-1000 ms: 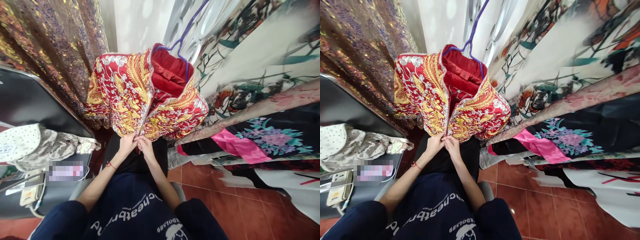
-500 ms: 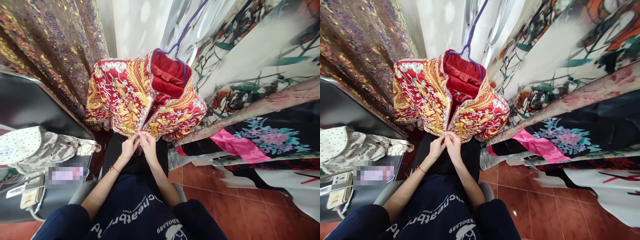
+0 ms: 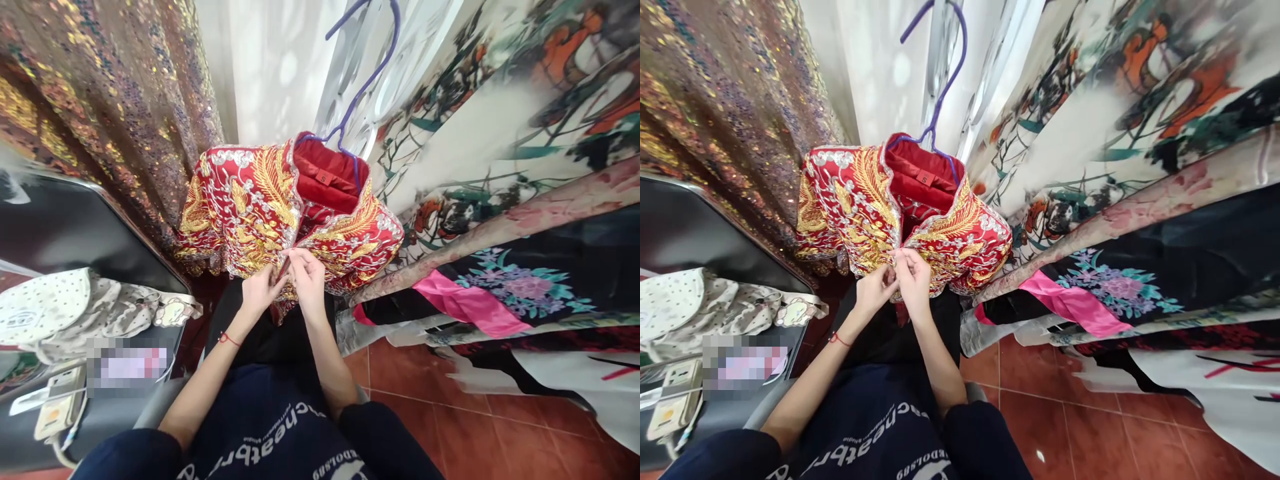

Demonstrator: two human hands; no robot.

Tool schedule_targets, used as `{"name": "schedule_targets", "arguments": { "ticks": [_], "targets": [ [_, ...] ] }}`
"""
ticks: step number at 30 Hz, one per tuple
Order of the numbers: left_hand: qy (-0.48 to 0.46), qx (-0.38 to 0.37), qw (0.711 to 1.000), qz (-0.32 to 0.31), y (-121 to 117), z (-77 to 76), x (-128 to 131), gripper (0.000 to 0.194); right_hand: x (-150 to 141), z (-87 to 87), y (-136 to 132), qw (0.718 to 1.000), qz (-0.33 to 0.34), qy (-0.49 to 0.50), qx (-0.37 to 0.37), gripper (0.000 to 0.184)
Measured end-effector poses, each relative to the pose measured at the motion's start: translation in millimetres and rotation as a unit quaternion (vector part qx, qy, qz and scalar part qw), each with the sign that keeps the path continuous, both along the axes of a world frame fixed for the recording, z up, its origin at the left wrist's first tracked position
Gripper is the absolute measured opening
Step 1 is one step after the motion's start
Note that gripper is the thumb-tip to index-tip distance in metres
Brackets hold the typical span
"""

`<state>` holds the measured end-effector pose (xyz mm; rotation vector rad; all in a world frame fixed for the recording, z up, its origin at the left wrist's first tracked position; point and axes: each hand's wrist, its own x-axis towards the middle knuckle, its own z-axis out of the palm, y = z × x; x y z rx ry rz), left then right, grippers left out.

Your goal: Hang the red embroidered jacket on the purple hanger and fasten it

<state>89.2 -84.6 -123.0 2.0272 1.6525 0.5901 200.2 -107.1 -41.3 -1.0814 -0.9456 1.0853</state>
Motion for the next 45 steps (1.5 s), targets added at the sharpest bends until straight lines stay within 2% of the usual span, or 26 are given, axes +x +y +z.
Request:
{"name": "schedule_targets", "arguments": {
  "ticks": [3,6,8,14,22,24,27,30,33,35,38,40,43,45],
  "targets": [
    [-0.059,0.117,0.991,0.004,11,24.7,3,0.023,-1,-0.1,1,1.000,0.014,-0.007,-0.010,0.040],
    [-0.081,0.169,0.982,-0.029,18,35.5,9,0.027,-3,-1.9,0,1.000,0.011,0.005,-0.002,0.040],
    [-0.095,0.165,0.981,-0.042,19,34.2,14,0.029,-4,-2.7,1,1.000,0.002,0.013,0.001,0.040],
    [-0.143,0.125,0.982,-0.025,14,25.3,19,0.029,-6,2.7,4,1.000,-0.025,0.007,0.007,0.040],
    [-0.126,0.119,0.985,-0.024,15,35.2,21,0.025,-2,40.6,19,0.997,-0.054,-0.002,0.059,0.034],
    [-0.122,0.116,0.986,-0.016,14,37.2,20,0.025,-2,43.2,24,0.995,-0.061,-0.017,0.071,0.033],
    [-0.109,0.104,0.988,-0.022,10,45.4,13,0.023,0,36.2,28,0.991,-0.079,-0.067,0.079,0.033],
    [-0.138,0.159,0.977,-0.037,10,67.9,3,0.018,4,26.4,30,0.985,-0.101,-0.119,0.078,0.032],
    [-0.160,0.281,0.944,-0.061,18,106.8,-4,0.031,8,23.7,34,0.980,-0.104,-0.142,0.088,0.030],
    [-0.106,0.330,0.932,-0.110,29,135.4,-5,0.038,10,25.7,39,0.977,-0.108,-0.162,0.082,0.030],
    [0.013,0.363,0.920,-0.150,48,168.5,-5,0.035,14,31.1,45,0.969,-0.135,-0.197,0.062,0.037],
    [0.065,0.364,0.916,-0.155,57,180.1,-6,0.029,16,35.7,44,0.970,-0.129,-0.198,0.064,0.041],
    [0.076,0.383,0.908,-0.153,65,185.0,-12,0.025,23,44.0,31,0.970,-0.081,-0.207,0.097,0.041],
    [0.065,0.412,0.897,-0.148,69,184.1,-16,0.025,34,50.3,17,0.945,-0.118,-0.266,0.152,0.037]
  ]
}}
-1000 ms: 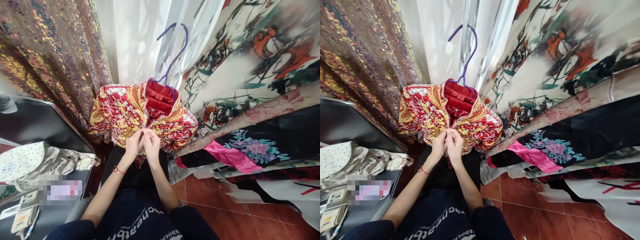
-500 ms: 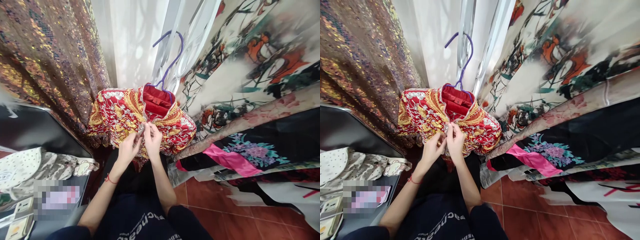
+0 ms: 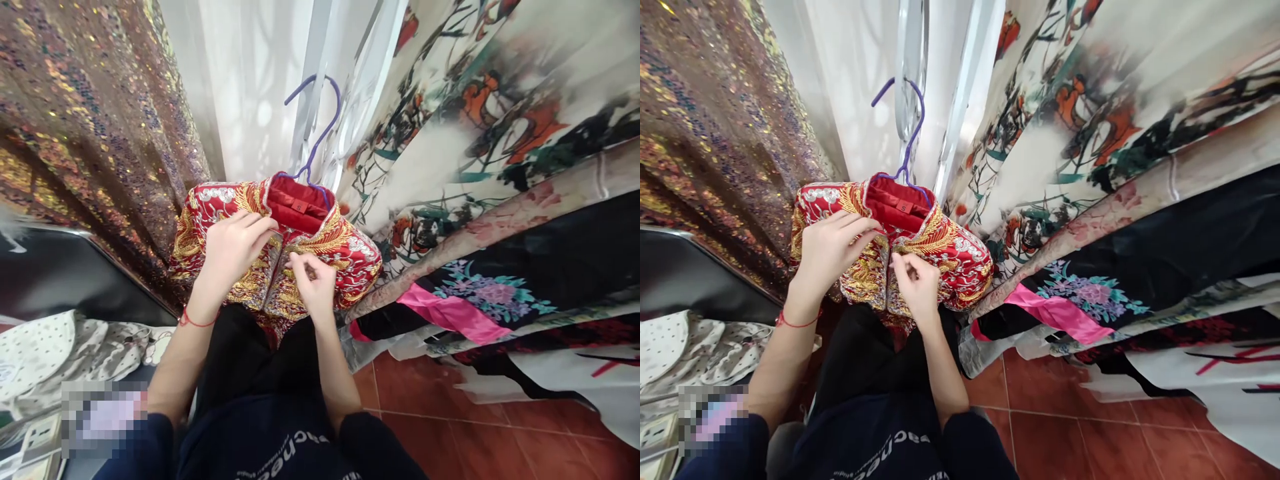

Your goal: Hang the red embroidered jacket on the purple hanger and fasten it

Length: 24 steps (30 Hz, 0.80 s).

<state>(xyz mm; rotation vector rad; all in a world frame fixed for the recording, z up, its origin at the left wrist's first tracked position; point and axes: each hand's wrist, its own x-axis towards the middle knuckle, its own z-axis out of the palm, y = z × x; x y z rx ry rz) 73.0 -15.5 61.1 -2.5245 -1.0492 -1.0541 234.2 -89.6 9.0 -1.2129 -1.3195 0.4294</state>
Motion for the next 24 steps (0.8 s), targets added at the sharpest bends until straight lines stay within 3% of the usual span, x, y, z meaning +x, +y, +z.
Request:
{"name": "schedule_targets", "arguments": {
  "ticks": [2,4,6,9,11,14,18,21,24],
  "targets": [
    [-0.023,0.022,0.999,-0.007,6,-1.1,-4,0.024,19,6.4,-12,0.985,-0.102,-0.094,0.097,0.029],
    [-0.054,0.029,0.998,-0.018,16,-1.5,-9,0.024,44,12.0,-20,0.944,-0.214,-0.187,0.166,0.017],
    [-0.088,0.022,0.996,-0.024,31,-2.2,-14,0.036,72,15.4,-22,0.913,-0.267,-0.268,0.151,0.031],
    [-0.128,-0.009,0.992,-0.021,64,-8.4,-24,0.059,107,14.0,-14,0.916,-0.177,-0.352,0.071,0.046],
    [-0.147,-0.032,0.988,-0.019,90,-16.3,-29,0.052,122,9.6,-4,0.921,-0.107,-0.370,0.066,0.038],
    [-0.156,-0.050,0.986,-0.006,117,-26.3,-35,0.042,131,6.3,11,0.905,-0.109,-0.396,0.110,0.031],
    [-0.186,-0.030,0.982,0.014,119,-20.2,-42,0.040,126,23.4,12,0.874,-0.153,-0.428,0.169,0.031],
    [-0.223,-0.013,0.974,0.025,111,-6.3,-50,0.037,112,44.9,2,0.883,-0.159,-0.387,0.213,0.026],
    [-0.200,-0.074,0.977,-0.004,116,-0.9,-56,0.037,98,51.1,-4,0.902,-0.147,-0.364,0.178,0.026]
  ]
}}
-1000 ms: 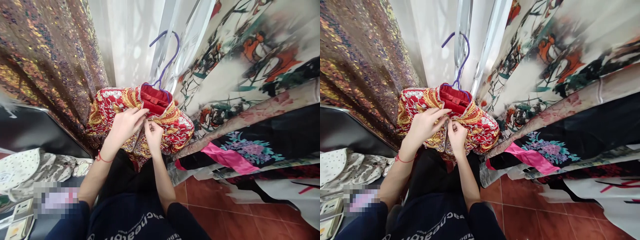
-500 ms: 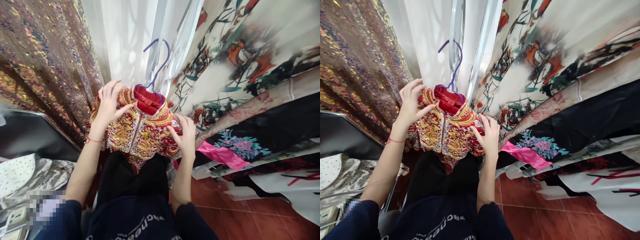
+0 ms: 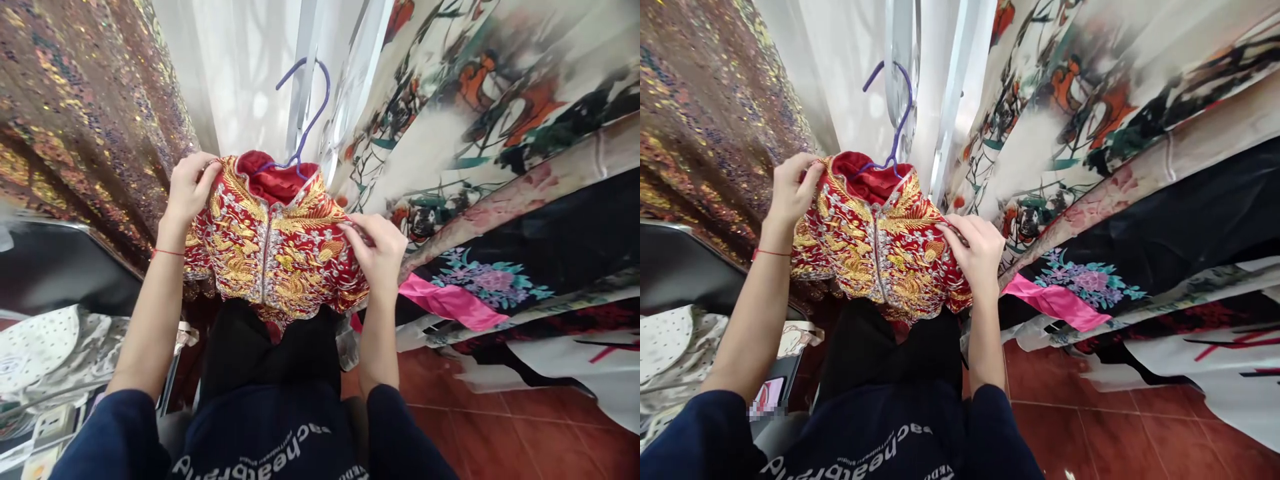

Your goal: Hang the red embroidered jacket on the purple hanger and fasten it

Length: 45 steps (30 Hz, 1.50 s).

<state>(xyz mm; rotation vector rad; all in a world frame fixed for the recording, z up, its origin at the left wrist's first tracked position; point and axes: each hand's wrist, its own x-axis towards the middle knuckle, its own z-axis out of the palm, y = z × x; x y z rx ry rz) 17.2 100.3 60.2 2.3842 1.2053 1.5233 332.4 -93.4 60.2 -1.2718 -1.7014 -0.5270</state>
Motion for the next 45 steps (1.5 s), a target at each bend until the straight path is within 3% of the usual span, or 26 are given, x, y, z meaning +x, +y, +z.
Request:
{"name": "schedule_targets", "arguments": {
  "ticks": [3,6,8,12,17,28,33,36,39,40,42,43,45],
  "targets": [
    [0.016,-0.040,0.999,-0.015,11,-8.9,1,0.037,-4,-20.4,9,0.996,-0.082,-0.001,-0.045,0.038],
    [-0.002,-0.015,0.997,0.080,11,-20.9,7,0.042,7,-51.0,30,0.986,-0.168,0.004,-0.013,0.049],
    [-0.011,0.000,0.989,0.144,0,-24.9,12,0.045,19,-64.0,46,0.985,-0.171,0.011,0.007,0.050],
    [-0.015,0.008,0.978,0.210,-38,-25.3,15,0.045,41,-64.7,77,0.993,-0.120,0.020,0.006,0.046],
    [-0.035,-0.018,0.975,0.216,-71,-28.6,17,0.037,46,-56.0,103,0.994,-0.077,0.081,-0.002,0.038],
    [-0.035,0.024,0.973,0.228,-47,-39.7,17,0.038,32,-68.4,86,0.984,-0.140,0.097,0.056,0.038],
    [-0.002,0.054,0.971,0.235,-52,-36.8,17,0.041,31,-66.4,87,0.987,-0.094,0.127,0.031,0.037],
    [0.005,0.048,0.971,0.235,-56,-37.0,18,0.039,4,-61.1,72,0.959,-0.136,0.226,0.107,0.022],
    [0.002,0.024,0.972,0.234,-59,-39.2,20,0.036,-43,-60.5,49,0.915,-0.193,0.286,0.210,0.022],
    [-0.002,0.018,0.972,0.235,-60,-40.0,21,0.036,-60,-62.1,41,0.919,-0.172,0.295,0.195,0.016],
    [-0.010,0.010,0.972,0.236,-62,-41.2,23,0.036,-91,-67.2,30,0.937,-0.069,0.338,0.060,0.014],
    [-0.013,0.007,0.972,0.236,-64,-41.5,23,0.037,-104,-70.2,26,0.926,-0.013,0.378,-0.022,0.017],
    [-0.020,0.004,0.972,0.233,-66,-41.4,24,0.037,-122,-75.5,23,0.873,0.058,0.464,-0.139,0.020]
  ]
}}
